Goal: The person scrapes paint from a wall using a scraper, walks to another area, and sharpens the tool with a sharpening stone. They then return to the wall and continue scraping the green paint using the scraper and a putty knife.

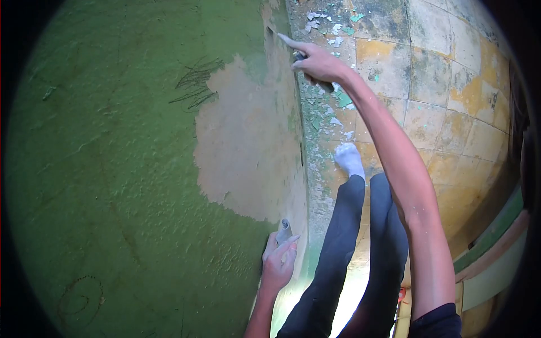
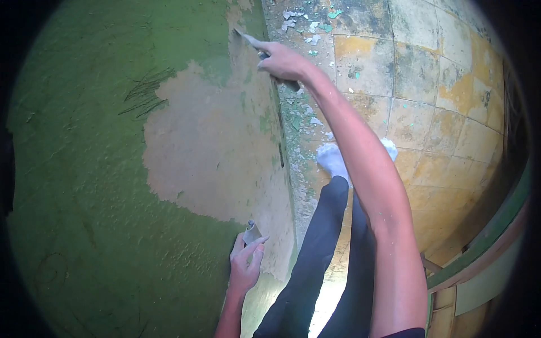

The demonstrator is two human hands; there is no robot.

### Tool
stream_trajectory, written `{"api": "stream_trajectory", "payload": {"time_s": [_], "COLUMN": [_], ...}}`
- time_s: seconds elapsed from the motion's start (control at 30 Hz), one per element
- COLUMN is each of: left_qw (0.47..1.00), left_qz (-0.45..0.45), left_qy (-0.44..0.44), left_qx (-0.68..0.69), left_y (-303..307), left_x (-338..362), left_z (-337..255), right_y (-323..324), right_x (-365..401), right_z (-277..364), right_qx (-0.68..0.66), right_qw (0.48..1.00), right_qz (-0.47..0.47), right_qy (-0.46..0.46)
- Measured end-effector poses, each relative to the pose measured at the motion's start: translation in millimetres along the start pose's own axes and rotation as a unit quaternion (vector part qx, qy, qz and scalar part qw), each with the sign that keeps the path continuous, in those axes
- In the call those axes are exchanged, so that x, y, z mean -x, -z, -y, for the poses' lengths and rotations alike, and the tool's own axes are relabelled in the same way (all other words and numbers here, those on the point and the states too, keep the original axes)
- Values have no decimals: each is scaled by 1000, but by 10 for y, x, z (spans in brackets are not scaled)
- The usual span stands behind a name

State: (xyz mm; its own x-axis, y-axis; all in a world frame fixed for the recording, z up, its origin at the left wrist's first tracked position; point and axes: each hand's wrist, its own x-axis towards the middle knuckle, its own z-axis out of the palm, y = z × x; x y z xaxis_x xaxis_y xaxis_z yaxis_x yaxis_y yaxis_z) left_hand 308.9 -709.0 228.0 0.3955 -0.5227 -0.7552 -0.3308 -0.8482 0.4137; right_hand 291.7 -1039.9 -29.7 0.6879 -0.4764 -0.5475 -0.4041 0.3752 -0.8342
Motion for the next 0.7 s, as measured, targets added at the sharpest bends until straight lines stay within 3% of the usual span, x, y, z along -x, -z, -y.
{"api": "stream_trajectory", "payload": {"time_s": [0.1,0.17,0.27,0.4,0.57,0.67,0.7], "left_qw": [1000,1000,1000,1000,1000,1000,1000], "left_qz": [-2,3,0,5,0,1,1], "left_qy": [-7,1,-1,7,-5,0,1], "left_qx": [5,4,-8,2,4,-3,-6], "left_y": [5,18,-3,1,9,-12,-28], "left_x": [-19,-18,-6,-3,-10,-20,-26], "left_z": [13,-15,11,-12,5,12,-4], "right_y": [-120,-246,-119,-39,25,121,57], "right_x": [157,100,152,-141,189,141,69], "right_z": [13,-276,57,30,176,209,62], "right_qx": [47,89,92,114,102,102,122], "right_qw": [999,988,992,991,994,992,992], "right_qz": [-18,-46,-37,-31,42,71,23], "right_qy": [1,120,83,58,-2,-17,36]}}
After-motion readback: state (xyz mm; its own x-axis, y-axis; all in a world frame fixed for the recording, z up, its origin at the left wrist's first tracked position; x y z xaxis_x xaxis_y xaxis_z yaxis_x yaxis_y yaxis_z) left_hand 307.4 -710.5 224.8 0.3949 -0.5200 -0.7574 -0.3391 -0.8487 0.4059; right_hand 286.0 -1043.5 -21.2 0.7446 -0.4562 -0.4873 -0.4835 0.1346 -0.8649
